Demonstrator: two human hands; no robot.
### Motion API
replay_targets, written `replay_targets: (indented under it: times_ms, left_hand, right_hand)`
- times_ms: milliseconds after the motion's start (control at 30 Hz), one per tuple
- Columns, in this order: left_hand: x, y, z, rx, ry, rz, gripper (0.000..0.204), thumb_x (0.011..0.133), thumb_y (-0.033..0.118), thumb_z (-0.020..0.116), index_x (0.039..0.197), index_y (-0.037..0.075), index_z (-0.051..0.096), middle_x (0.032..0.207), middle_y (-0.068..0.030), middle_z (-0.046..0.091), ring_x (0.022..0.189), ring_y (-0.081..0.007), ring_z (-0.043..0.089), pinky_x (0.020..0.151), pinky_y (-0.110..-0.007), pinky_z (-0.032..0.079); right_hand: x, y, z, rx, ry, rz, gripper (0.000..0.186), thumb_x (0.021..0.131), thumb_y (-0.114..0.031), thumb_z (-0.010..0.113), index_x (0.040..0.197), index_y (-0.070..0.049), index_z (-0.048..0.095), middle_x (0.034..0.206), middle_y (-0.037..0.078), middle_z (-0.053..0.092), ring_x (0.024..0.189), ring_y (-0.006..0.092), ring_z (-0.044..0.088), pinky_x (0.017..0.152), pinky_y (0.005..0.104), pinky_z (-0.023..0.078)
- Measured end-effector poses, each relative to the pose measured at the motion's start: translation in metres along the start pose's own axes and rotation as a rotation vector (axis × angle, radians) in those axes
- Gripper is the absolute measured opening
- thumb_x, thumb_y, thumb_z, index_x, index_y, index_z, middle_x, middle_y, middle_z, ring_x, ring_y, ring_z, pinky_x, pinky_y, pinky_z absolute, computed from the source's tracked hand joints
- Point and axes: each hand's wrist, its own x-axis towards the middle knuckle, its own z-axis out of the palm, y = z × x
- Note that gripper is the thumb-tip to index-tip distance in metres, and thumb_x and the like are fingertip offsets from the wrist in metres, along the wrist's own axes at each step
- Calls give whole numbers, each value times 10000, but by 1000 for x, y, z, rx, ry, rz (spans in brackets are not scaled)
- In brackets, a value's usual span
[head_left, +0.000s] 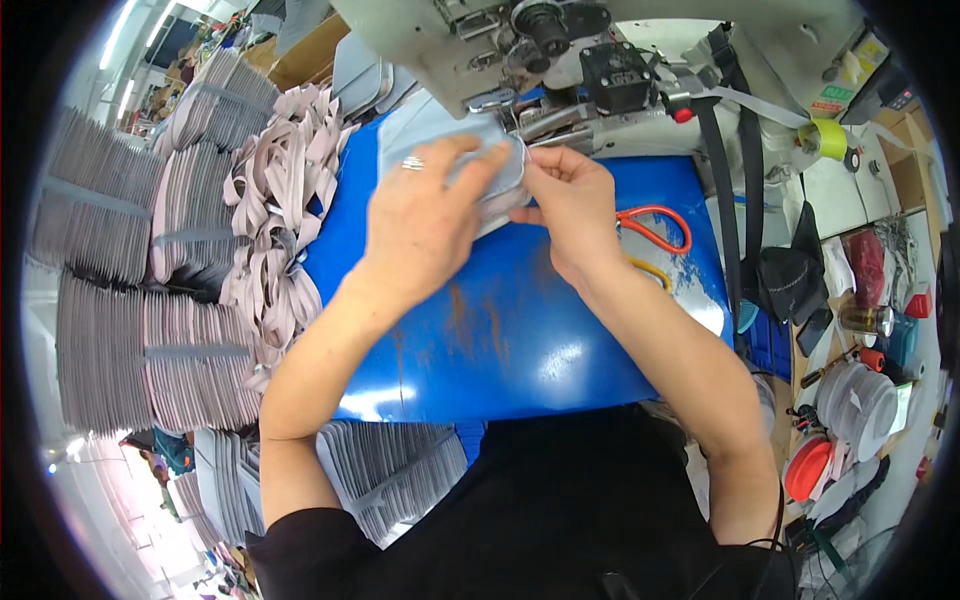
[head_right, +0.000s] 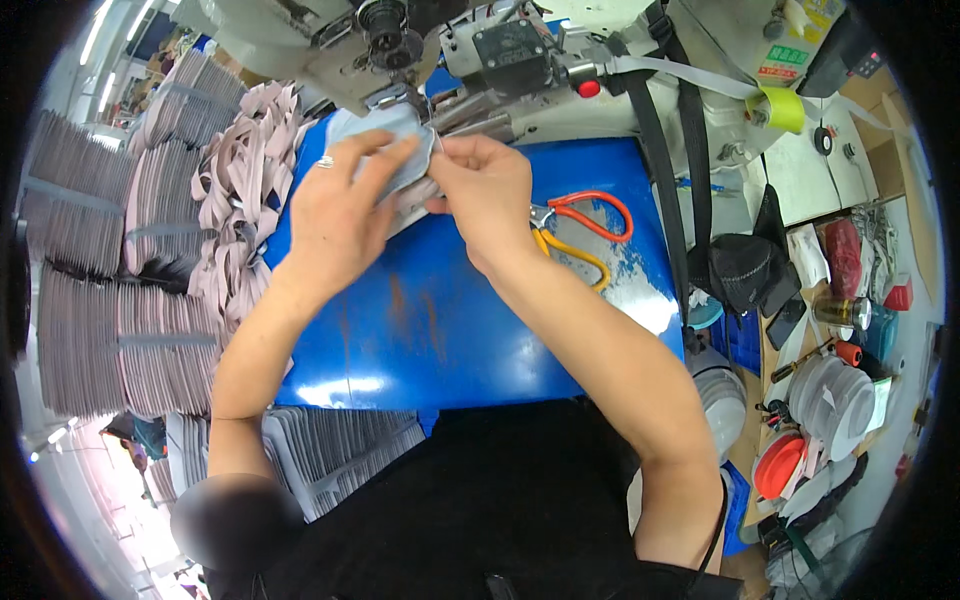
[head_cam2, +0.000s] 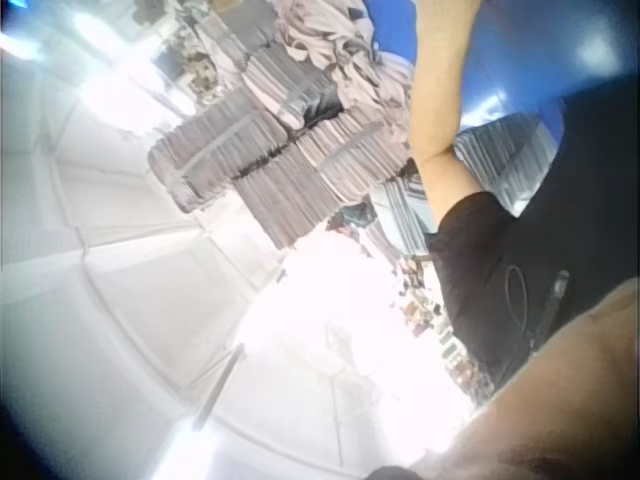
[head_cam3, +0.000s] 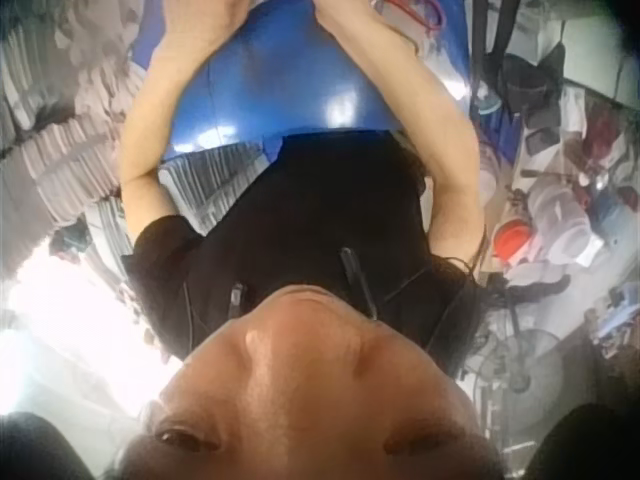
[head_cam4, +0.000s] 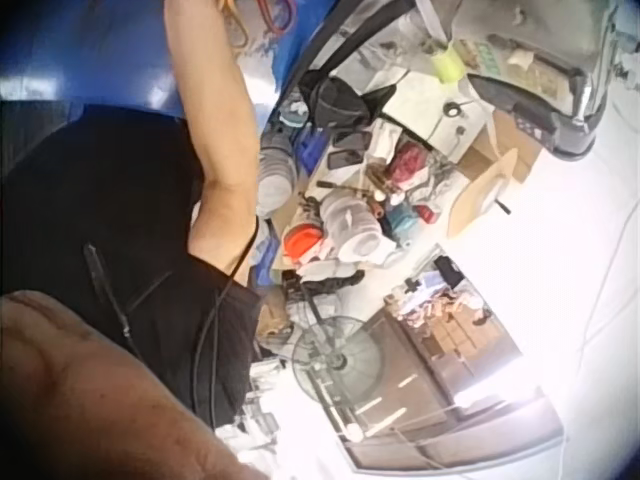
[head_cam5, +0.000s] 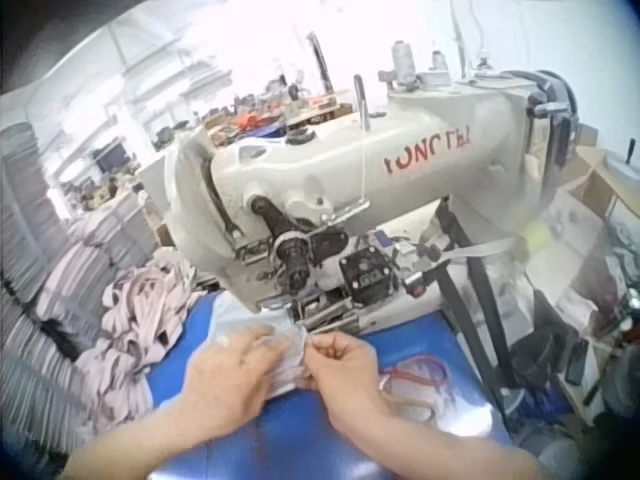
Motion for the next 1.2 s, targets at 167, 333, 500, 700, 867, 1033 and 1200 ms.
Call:
replay_targets:
  times_ms: [167, 333, 500, 700, 867, 1033, 1200]
  left_hand:
    - [-42, -36, -22, 247, -229, -43, 744, 812, -3, 659, 1498, 270, 576, 897, -59, 557, 752, -253, 655, 610, -371, 570]
    - [-12, -15, -56, 292, -288, 104, 735, 864, 26, 659, 1539, 283, 525, 878, -89, 505, 712, -276, 615, 626, -409, 538]
    - [-32, 9, -53, 146, -92, 216, 544, 858, 81, 704, 1398, 125, 650, 1049, -84, 628, 821, -255, 679, 681, -372, 567]
    - [-42, 52, 24, -155, 147, -296, 322, 861, 56, 775, 1171, -6, 718, 1191, -182, 730, 1058, -373, 714, 945, -425, 546]
    - [-33, 38, 37, -259, 156, -419, 191, 871, 112, 795, 1033, 24, 745, 1103, -139, 762, 968, -336, 725, 824, -419, 552]
    - [-78, 15, 8, -94, 129, -352, 162, 854, 144, 819, 988, 66, 773, 1052, -117, 753, 894, -318, 720, 798, -393, 560]
    - [-46, -18, -24, 203, 65, -64, 568, 844, 124, 792, 1394, 191, 666, 985, -94, 645, 787, -261, 671, 663, -381, 561]
  right_hand:
    - [-2, 2, 14, -133, 88, -63, 256, 854, -85, 770, 1053, 69, 720, 937, 121, 743, 802, 159, 694, 697, 295, 553]
    - [-3, 7, 19, -303, 124, -150, 248, 863, -38, 732, 1095, 28, 673, 969, 66, 701, 836, 95, 606, 745, 247, 460]
    - [7, -3, -11, -380, -7, -107, 265, 827, -109, 779, 1029, 60, 748, 944, 132, 755, 863, 174, 675, 753, 327, 515]
    - [7, -1, -3, -343, -18, -127, 267, 813, -131, 790, 1005, 52, 758, 918, 124, 763, 813, 170, 684, 729, 321, 522]
    - [7, -4, -6, -467, 10, -171, 284, 812, -149, 789, 1007, 54, 753, 912, 144, 768, 803, 179, 700, 752, 324, 542]
    - [8, 1, -3, -477, 43, -189, 303, 798, -175, 799, 992, 53, 750, 914, 147, 767, 817, 203, 709, 766, 340, 550]
    - [3, 2, 13, -407, 58, -211, 298, 836, -94, 782, 1075, 53, 681, 937, 70, 707, 832, 118, 628, 732, 278, 490]
